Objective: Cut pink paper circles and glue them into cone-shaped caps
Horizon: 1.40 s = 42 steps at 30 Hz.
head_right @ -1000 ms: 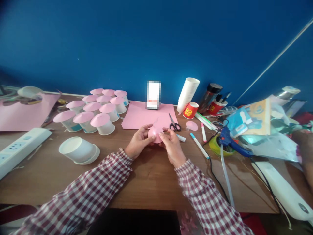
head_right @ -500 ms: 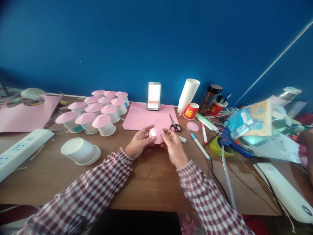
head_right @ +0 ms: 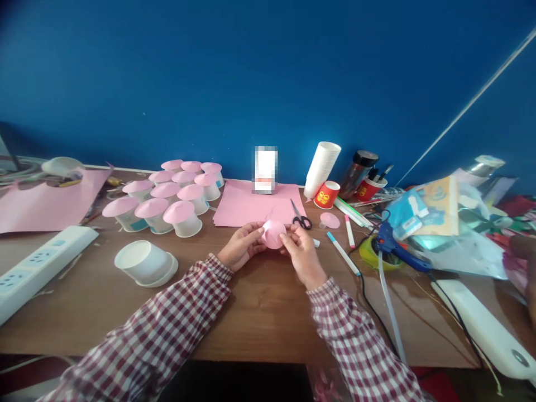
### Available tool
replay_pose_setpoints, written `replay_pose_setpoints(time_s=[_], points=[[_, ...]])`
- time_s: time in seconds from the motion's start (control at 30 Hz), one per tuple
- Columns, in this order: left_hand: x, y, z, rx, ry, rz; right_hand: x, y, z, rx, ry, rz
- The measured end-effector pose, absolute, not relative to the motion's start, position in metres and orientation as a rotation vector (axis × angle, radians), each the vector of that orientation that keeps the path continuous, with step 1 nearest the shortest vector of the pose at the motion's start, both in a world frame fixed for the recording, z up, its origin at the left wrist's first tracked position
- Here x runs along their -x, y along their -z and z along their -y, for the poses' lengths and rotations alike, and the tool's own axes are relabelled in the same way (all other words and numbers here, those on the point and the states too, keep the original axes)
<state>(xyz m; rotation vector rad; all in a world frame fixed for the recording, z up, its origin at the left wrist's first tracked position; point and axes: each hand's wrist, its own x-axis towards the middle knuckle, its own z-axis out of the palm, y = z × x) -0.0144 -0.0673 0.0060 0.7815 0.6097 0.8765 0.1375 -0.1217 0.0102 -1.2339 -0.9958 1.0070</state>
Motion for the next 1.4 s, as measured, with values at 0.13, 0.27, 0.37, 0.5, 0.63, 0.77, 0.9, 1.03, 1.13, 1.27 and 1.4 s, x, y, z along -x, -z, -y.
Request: replay_pose_setpoints(time_s=[0.13,0.27,0.37,0.5,0.63,0.77,0.9,1.03,1.13,1.27,1.4], points=[[0.013,-0.003,0.063,-0.688,-0.891,-0.701,-0.148,-0.015,0.121,1.310,-0.758,1.095],[0.020,-0.005,0.060,-0.682,-0.782,-0.587,-0.155,-0.015,0.116,1.347,-0.719,1.005],[0.029,-0.006,0.060,-0.768,-0.546,-0.323,-0.152,-0.018,0.112,1.351,-0.854,0.973],[0.038,-0.006,0.060,-0.919,-0.229,-0.060,-0.130,-0.029,0.101,1.356,-0.975,1.105],[0.038,-0.005,0.060,-1.045,-0.008,0.007,-0.098,-0.034,0.073,1.389,-1.106,1.177],[0.036,-0.002,0.059,-1.084,0.100,0.053,-0.068,-0.031,0.036,1.372,-1.176,1.148],[0.037,0.002,0.055,-1.070,0.039,0.057,-0.051,-0.029,0.008,1.364,-1.162,1.220],[0.040,0.002,0.054,-1.071,-0.033,0.033,-0.053,-0.032,-0.002,1.390,-1.124,1.233],[0.039,0.001,0.054,-1.071,-0.036,0.014,-0.071,-0.034,0.003,1.394,-1.106,1.195],[0.038,0.001,0.057,-1.056,-0.058,-0.041,-0.117,-0.037,0.018,1.450,-1.011,1.091],[0.037,0.001,0.058,-1.029,-0.076,-0.060,-0.180,-0.041,0.040,1.544,-0.880,0.911]])
